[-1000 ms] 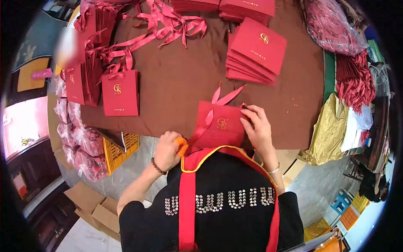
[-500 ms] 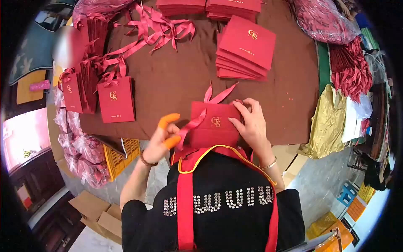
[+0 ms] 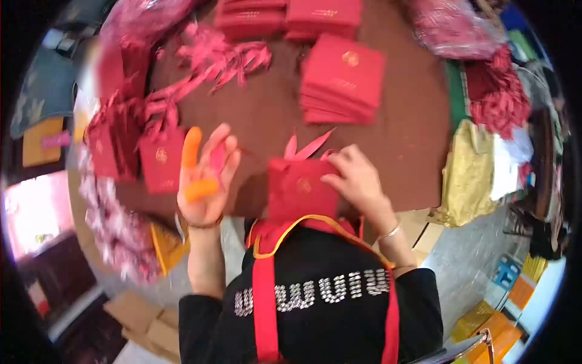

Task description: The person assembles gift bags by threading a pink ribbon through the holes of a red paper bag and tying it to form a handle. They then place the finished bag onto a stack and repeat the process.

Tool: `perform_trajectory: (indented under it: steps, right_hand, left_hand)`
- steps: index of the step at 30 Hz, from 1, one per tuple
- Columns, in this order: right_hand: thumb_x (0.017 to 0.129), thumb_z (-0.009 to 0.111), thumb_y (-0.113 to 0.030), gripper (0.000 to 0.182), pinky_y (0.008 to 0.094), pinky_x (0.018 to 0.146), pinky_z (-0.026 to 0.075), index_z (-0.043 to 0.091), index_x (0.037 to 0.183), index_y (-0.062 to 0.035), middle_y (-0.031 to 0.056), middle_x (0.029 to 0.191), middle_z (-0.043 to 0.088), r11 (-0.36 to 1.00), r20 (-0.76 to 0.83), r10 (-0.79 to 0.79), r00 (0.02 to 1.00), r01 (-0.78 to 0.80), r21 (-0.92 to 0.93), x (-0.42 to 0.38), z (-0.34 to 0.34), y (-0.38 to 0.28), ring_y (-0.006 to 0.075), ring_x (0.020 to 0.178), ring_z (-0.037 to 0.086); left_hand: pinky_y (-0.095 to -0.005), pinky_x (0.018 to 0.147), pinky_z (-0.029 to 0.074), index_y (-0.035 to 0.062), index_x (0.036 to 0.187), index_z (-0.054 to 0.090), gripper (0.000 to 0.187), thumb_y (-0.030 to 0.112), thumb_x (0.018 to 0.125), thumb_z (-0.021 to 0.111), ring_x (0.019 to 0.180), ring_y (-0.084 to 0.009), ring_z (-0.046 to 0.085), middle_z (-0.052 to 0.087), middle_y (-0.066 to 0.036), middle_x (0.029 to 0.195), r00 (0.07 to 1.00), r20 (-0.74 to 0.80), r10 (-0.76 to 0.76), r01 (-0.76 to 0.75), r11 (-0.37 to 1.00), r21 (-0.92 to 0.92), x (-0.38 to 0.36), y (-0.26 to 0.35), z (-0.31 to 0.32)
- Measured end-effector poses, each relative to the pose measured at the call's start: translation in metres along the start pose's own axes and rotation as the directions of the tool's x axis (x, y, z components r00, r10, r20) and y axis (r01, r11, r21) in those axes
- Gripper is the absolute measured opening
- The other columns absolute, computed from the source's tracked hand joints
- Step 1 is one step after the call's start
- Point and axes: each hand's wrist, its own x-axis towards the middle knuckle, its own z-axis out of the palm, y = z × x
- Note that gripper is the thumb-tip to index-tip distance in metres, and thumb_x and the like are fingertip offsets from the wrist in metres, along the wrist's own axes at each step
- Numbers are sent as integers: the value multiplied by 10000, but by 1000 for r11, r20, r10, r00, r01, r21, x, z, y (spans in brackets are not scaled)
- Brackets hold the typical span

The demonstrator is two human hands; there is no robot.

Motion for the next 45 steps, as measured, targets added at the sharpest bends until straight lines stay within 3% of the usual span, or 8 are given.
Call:
perform_trajectory:
  steps: [3,7,11,16,20,33,35,45]
  right_hand:
    - [719,694,-282,329,371,748,480,615,987,-107,96,956,531,987,-81,-114,990,103,-124,0,4,0,276,906,541]
    - [695,692,-314,353,380,720,472,596,979,-127,87,922,539,975,-53,-100,994,87,-203,-4,4,0,267,873,550]
    - [655,725,-301,397,348,688,433,573,988,-145,58,943,502,965,-155,-135,979,94,-246,-5,18,-1,220,855,519]
    - [694,644,-214,240,341,710,385,575,888,-88,62,907,494,905,-225,-297,928,198,-376,-2,24,-11,219,883,480]
    - [689,610,-135,290,322,731,384,553,960,-53,51,945,510,856,-34,-439,898,406,-319,9,38,-3,199,896,492]
    - [677,721,-355,358,390,725,386,595,911,-115,61,878,552,930,4,-239,971,230,-285,1,17,2,231,873,547]
    - [685,720,-308,328,400,717,410,588,908,-107,74,905,543,947,-45,-239,970,222,-234,-3,16,1,248,851,563]
    - [646,742,-218,396,424,714,468,535,925,-28,125,970,507,990,-73,-99,992,91,-105,-11,16,7,302,883,554]
  left_hand:
    - [-457,1063,296,63,1364,337,540,79,856,521,1234,-379,403,320,-256,1379,982,-77,170,-160,979,125,21,-4,11]
    - [-283,861,447,-3,1128,558,300,-40,831,535,983,-172,552,573,-88,1075,965,-144,218,97,212,972,39,-24,12]
    - [-285,833,426,1,999,603,180,0,825,559,928,-168,527,562,-75,996,978,-184,103,173,105,979,45,-28,4]
    - [-370,901,372,41,979,600,255,21,724,600,1051,-294,486,553,-150,1087,926,377,-28,-304,-647,699,52,-42,27]
    - [-370,774,465,44,1071,591,305,6,770,563,905,-316,592,609,-179,980,967,-111,-229,52,-249,967,46,-51,17]
    - [-271,729,471,17,1122,555,277,40,848,519,786,-166,606,616,-105,843,725,-280,-629,235,-156,959,31,-79,2]
    - [-257,691,476,27,1128,554,265,65,870,510,718,-134,590,610,-54,770,772,-250,-585,454,232,860,24,-89,-17]
    - [-217,665,487,26,1024,601,215,57,816,647,744,-95,622,680,-73,834,829,-173,-532,171,-54,984,30,-91,3]
